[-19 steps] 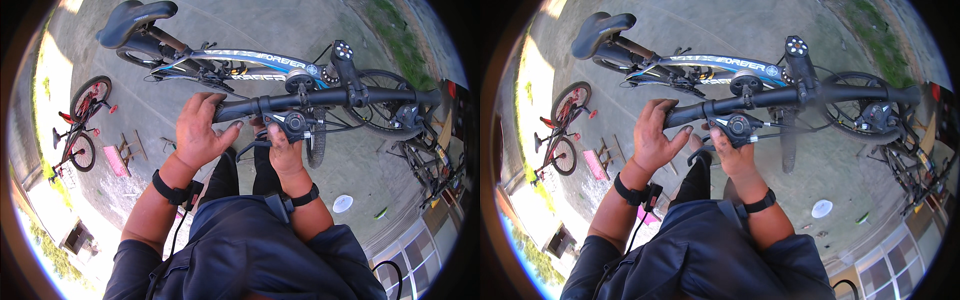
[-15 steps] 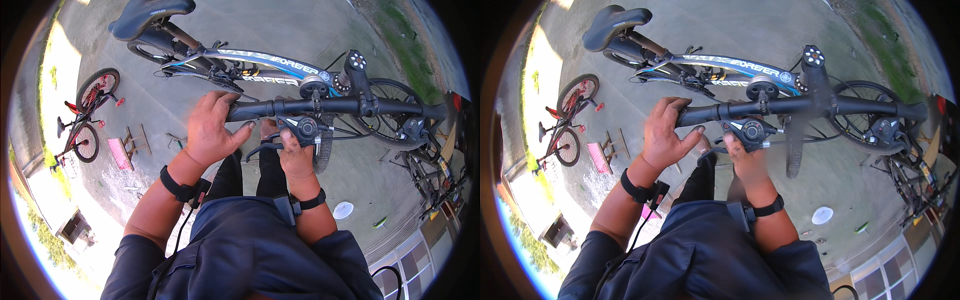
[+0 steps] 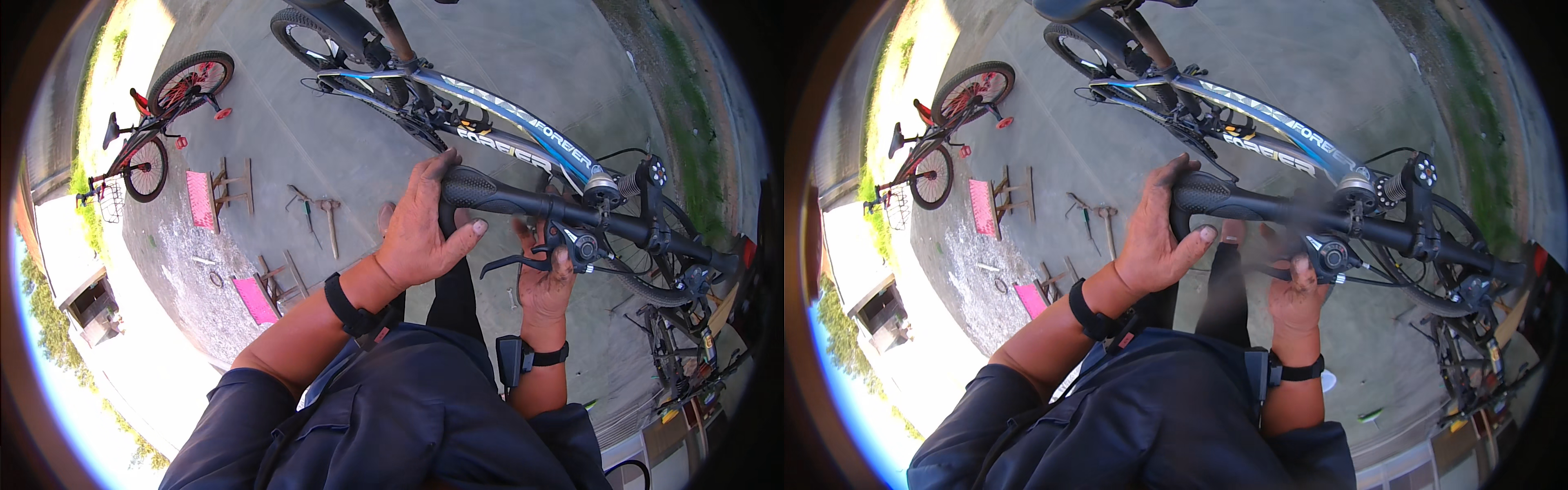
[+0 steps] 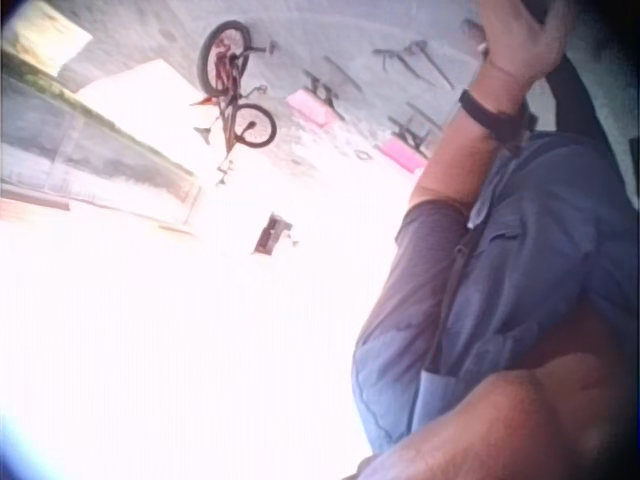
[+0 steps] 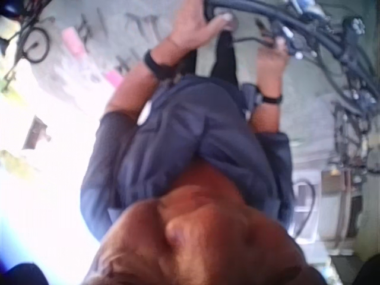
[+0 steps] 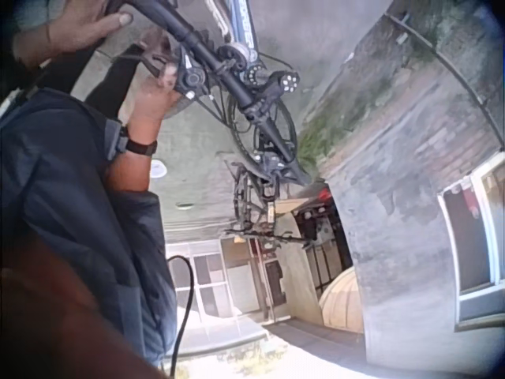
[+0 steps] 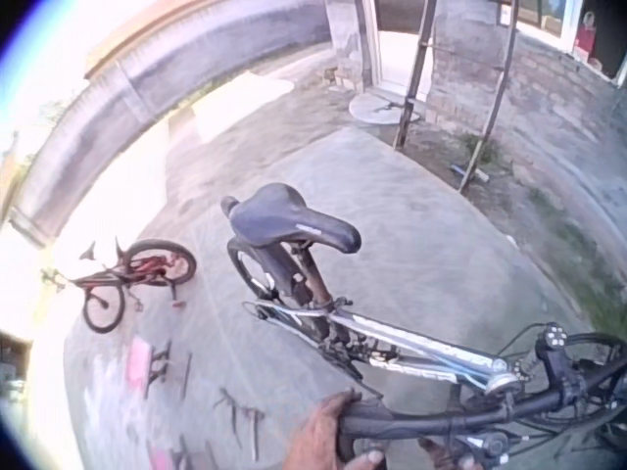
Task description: The person repairs a bicycle by using a wrench and pliers to adjust the rear wheel assembly and handlebar components while the bike is positioned upside down on the ground.
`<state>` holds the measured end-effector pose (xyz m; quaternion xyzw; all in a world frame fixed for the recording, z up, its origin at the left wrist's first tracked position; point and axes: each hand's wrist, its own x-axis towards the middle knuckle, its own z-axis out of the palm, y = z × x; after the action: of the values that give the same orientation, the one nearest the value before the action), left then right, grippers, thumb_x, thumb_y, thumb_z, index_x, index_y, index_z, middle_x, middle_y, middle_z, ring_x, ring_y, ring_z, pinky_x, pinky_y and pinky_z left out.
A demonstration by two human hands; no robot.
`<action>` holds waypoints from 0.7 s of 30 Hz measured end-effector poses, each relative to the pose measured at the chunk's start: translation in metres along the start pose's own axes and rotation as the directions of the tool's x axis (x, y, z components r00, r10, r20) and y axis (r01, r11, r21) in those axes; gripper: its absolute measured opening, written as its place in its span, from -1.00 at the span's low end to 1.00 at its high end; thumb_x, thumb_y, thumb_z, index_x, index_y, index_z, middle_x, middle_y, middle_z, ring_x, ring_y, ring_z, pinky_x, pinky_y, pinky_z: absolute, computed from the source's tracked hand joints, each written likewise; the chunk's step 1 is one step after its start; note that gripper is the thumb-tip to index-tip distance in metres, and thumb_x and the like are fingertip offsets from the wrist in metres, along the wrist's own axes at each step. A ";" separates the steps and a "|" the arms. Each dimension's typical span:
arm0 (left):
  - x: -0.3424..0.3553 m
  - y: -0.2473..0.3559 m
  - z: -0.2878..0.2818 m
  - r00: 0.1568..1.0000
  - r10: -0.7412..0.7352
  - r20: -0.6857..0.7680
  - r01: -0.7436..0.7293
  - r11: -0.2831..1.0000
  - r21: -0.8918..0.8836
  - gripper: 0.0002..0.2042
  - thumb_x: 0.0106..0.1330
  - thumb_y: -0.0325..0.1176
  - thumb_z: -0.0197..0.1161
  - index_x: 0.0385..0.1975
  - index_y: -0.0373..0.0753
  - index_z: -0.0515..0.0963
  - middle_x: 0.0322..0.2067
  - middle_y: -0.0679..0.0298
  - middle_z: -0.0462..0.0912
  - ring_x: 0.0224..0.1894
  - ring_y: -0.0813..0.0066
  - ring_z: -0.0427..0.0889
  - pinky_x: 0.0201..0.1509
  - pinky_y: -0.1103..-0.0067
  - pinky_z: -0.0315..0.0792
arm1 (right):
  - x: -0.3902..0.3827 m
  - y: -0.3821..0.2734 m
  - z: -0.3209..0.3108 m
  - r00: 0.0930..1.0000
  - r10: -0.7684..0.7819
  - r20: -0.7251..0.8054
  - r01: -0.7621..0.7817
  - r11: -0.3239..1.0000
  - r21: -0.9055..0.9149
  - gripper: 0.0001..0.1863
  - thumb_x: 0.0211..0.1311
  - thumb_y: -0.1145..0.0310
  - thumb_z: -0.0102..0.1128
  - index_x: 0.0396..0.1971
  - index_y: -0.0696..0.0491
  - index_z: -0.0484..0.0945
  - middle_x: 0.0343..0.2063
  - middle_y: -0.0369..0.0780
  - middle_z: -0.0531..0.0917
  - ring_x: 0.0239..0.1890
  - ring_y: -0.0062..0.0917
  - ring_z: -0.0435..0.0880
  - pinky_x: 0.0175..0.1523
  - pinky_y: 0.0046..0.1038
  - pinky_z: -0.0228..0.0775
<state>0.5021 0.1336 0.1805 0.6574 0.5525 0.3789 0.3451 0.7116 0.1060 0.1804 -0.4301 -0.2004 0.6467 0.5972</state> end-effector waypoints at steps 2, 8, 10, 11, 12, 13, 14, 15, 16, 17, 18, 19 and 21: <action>-0.019 -0.006 -0.001 0.987 -0.148 0.063 0.156 0.976 -0.153 -0.14 0.21 -0.04 0.31 0.32 -0.49 0.03 0.11 -0.17 0.32 0.12 -0.02 0.45 0.17 0.30 0.39 | 0.000 0.007 -0.014 1.000 -0.006 -0.012 0.006 1.000 0.029 -0.52 0.23 0.27 0.23 0.14 0.00 0.41 0.10 -0.21 0.54 0.10 -0.34 0.56 0.23 -0.17 0.43; -0.062 -0.027 -0.013 0.934 -0.286 0.213 0.333 0.914 -0.234 -0.21 0.27 -0.06 0.24 0.34 -0.42 0.06 0.12 -0.05 0.43 0.09 0.15 0.52 0.16 0.37 0.38 | -0.001 0.012 -0.017 0.998 0.017 -0.064 -0.016 1.000 0.013 -0.51 0.21 0.13 0.24 0.10 0.01 0.44 0.11 -0.21 0.52 0.20 -0.33 0.47 0.31 -0.07 0.23; -0.071 -0.032 -0.018 0.916 -0.304 0.262 0.356 0.917 -0.179 -0.23 0.28 -0.07 0.23 0.34 -0.40 0.07 0.10 -0.05 0.44 0.07 0.17 0.54 0.13 0.37 0.40 | -0.001 0.014 -0.019 0.995 0.018 -0.100 -0.014 0.999 0.044 -0.59 0.20 0.15 0.25 -0.01 0.03 0.53 0.05 -0.23 0.57 0.17 -0.32 0.49 0.29 -0.11 0.25; -0.074 -0.032 -0.020 0.910 -0.317 0.267 0.369 0.913 -0.175 -0.25 0.27 -0.09 0.24 0.33 -0.40 0.09 0.10 -0.04 0.45 0.06 0.17 0.54 0.13 0.37 0.41 | -0.002 0.015 -0.028 0.994 0.013 -0.105 -0.010 1.000 0.025 -0.58 0.21 0.15 0.24 0.00 0.04 0.53 0.06 -0.22 0.57 0.17 -0.31 0.49 0.28 -0.11 0.24; -0.077 -0.033 -0.021 0.904 -0.329 0.272 0.381 0.909 -0.170 -0.26 0.27 -0.11 0.25 0.32 -0.40 0.11 0.09 -0.04 0.45 0.05 0.17 0.54 0.13 0.37 0.41 | -0.002 0.016 -0.034 0.994 0.007 -0.111 -0.006 1.000 0.006 -0.58 0.21 0.14 0.23 0.00 0.05 0.53 0.08 -0.21 0.56 0.18 -0.30 0.49 0.28 -0.11 0.24; -0.079 -0.033 -0.022 0.899 -0.339 0.278 0.392 0.905 -0.164 -0.28 0.27 -0.12 0.26 0.31 -0.40 0.13 0.08 -0.04 0.46 0.05 0.17 0.55 0.12 0.37 0.41 | -0.001 0.016 -0.034 0.996 0.010 -0.087 -0.010 1.000 0.005 -0.57 0.22 0.13 0.23 0.02 0.05 0.52 0.09 -0.21 0.56 0.19 -0.30 0.48 0.28 -0.11 0.23; -0.081 -0.033 -0.022 0.897 -0.339 0.284 0.393 0.906 -0.159 -0.29 0.27 -0.14 0.26 0.31 -0.40 0.14 0.08 -0.04 0.46 0.05 0.17 0.55 0.12 0.38 0.41 | 0.001 0.016 -0.033 0.998 0.013 -0.064 -0.013 1.000 0.004 -0.55 0.22 0.12 0.22 0.03 0.05 0.51 0.09 -0.20 0.55 0.19 -0.29 0.48 0.28 -0.12 0.22; -0.083 -0.033 -0.022 0.895 -0.340 0.289 0.394 0.906 -0.155 -0.30 0.27 -0.16 0.26 0.30 -0.40 0.15 0.08 -0.04 0.46 0.05 0.17 0.55 0.12 0.38 0.42 | 0.001 0.015 -0.033 0.999 0.016 -0.041 -0.016 1.000 0.003 -0.54 0.22 0.11 0.21 0.04 0.05 0.51 0.10 -0.20 0.55 0.20 -0.29 0.47 0.28 -0.13 0.21; -0.084 -0.033 -0.021 0.893 -0.340 0.294 0.395 0.906 -0.151 -0.32 0.27 -0.18 0.27 0.29 -0.40 0.16 0.08 -0.04 0.47 0.05 0.17 0.55 0.12 0.38 0.42 | 0.001 0.015 -0.032 0.999 0.020 -0.051 -0.020 1.000 0.003 -0.53 0.23 0.11 0.21 0.05 0.05 0.50 0.11 -0.20 0.54 0.20 -0.29 0.47 0.28 -0.12 0.22; -0.085 -0.034 -0.021 0.893 -0.334 0.300 0.391 0.907 -0.154 -0.32 0.27 -0.19 0.27 0.29 -0.40 0.16 0.08 -0.04 0.46 0.05 0.17 0.55 0.12 0.38 0.42 | 0.000 0.015 -0.032 0.998 0.025 -0.061 -0.024 1.000 0.003 -0.53 0.23 0.10 0.20 0.06 0.05 0.49 0.11 -0.20 0.54 0.20 -0.29 0.47 0.27 -0.12 0.23; -0.086 -0.034 -0.020 0.894 -0.329 0.305 0.388 0.908 -0.157 -0.32 0.27 -0.20 0.27 0.29 -0.40 0.16 0.09 -0.04 0.46 0.06 0.17 0.55 0.12 0.38 0.42 | -0.001 0.015 -0.031 0.997 0.029 -0.071 -0.029 1.000 0.003 -0.52 0.23 0.09 0.20 0.07 0.05 0.49 0.12 -0.19 0.54 0.20 -0.29 0.47 0.27 -0.11 0.23; -0.086 -0.034 -0.018 0.894 -0.323 0.312 0.384 0.909 -0.161 -0.33 0.28 -0.20 0.27 0.29 -0.40 0.16 0.09 -0.04 0.46 0.06 0.17 0.54 0.12 0.38 0.42 | 0.000 0.015 -0.030 1.000 0.004 -0.031 -0.004 1.000 0.002 -0.52 0.23 0.09 0.19 0.07 0.05 0.48 0.12 -0.19 0.54 0.20 -0.29 0.47 0.26 -0.11 0.24; -0.087 -0.034 -0.016 0.883 -0.331 0.334 0.398 0.904 -0.157 -0.33 0.28 -0.19 0.27 0.29 -0.40 0.16 0.10 -0.04 0.45 0.06 0.17 0.54 0.12 0.38 0.42 | 0.003 0.016 -0.027 0.998 -0.046 0.048 0.046 0.999 0.004 -0.51 0.24 0.08 0.19 0.08 0.04 0.48 0.13 -0.19 0.53 0.21 -0.29 0.46 0.25 -0.10 0.25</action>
<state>0.4634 0.0535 0.1486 0.5479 0.5625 0.2620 0.5610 0.7239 0.0984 0.1520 -0.4086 -0.2236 0.6434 0.6075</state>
